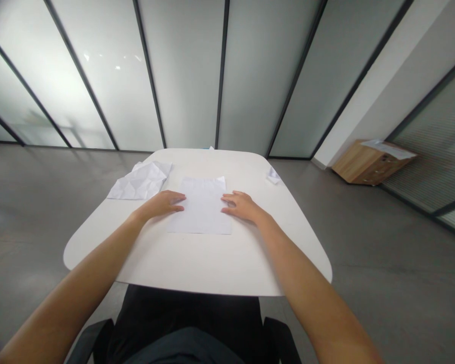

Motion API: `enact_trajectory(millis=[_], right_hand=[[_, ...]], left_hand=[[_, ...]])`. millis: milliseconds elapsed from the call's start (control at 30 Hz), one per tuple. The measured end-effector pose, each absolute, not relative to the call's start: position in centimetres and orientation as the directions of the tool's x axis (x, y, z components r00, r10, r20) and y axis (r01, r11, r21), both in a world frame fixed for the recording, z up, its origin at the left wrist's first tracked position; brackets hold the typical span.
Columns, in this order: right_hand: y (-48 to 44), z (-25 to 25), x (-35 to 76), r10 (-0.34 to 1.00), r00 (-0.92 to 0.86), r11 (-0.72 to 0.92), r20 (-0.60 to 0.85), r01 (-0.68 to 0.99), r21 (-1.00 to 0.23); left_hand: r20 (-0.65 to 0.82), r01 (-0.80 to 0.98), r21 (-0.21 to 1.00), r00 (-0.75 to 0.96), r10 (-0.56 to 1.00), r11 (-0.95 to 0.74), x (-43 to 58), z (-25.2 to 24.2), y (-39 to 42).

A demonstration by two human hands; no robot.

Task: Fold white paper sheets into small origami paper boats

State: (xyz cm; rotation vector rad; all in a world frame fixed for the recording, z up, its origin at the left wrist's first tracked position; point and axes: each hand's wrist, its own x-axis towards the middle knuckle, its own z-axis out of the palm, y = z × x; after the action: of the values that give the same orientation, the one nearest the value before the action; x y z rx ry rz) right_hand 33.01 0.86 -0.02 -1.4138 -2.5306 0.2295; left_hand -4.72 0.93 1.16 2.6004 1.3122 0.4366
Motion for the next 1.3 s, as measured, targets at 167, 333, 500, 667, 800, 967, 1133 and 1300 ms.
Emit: enact_trajectory(millis=[167,333,500,667,800,967,1133,1300], right_hand=[[0.9,-0.1,33.0,0.838,-0.516,0.546,0.178,0.799,-0.251],[1.2,0.0,33.3,0.824,-0.471,0.555,0.315,0.783,-0.281],[1.0,0.0,33.1,0.898,-0.354,0.418,0.261,0.872,-0.253],[0.8,-0.1,32.8,0.896,-0.358,0.423,0.261,0.867,-0.262],[1.0,-0.2,32.8,0.891,-0.37,0.436,0.265,0.861,-0.263],[1.4,-0.4,32.8,0.877,-0.408,0.468,0.255,0.845,-0.258],[1.4,-0.8,32.8,0.883,-0.415,0.461,0.219,0.855,-0.239],[1.7,-1.2,33.0,0.873,-0.44,0.481,0.21,0.849,-0.221]], left_hand=[[0.189,0.749,0.311,0.554,0.811,-0.584,-4.8,1.2,0.9],[0.223,0.764,0.308,0.521,0.824,-0.567,-5.0,0.8,1.0],[0.205,0.799,0.287,0.488,0.848,-0.529,-4.9,0.5,1.0],[0.186,0.807,0.34,0.445,0.876,-0.483,-4.0,1.3,0.3],[0.229,0.787,0.435,0.373,0.899,-0.437,-3.2,1.6,0.0],[0.259,0.672,0.649,0.244,0.934,-0.356,-3.1,0.8,0.5],[0.282,0.476,0.822,0.137,0.95,-0.313,-3.3,-0.1,1.2],[0.271,0.418,0.86,0.11,0.956,-0.292,-3.4,-0.6,1.6]])
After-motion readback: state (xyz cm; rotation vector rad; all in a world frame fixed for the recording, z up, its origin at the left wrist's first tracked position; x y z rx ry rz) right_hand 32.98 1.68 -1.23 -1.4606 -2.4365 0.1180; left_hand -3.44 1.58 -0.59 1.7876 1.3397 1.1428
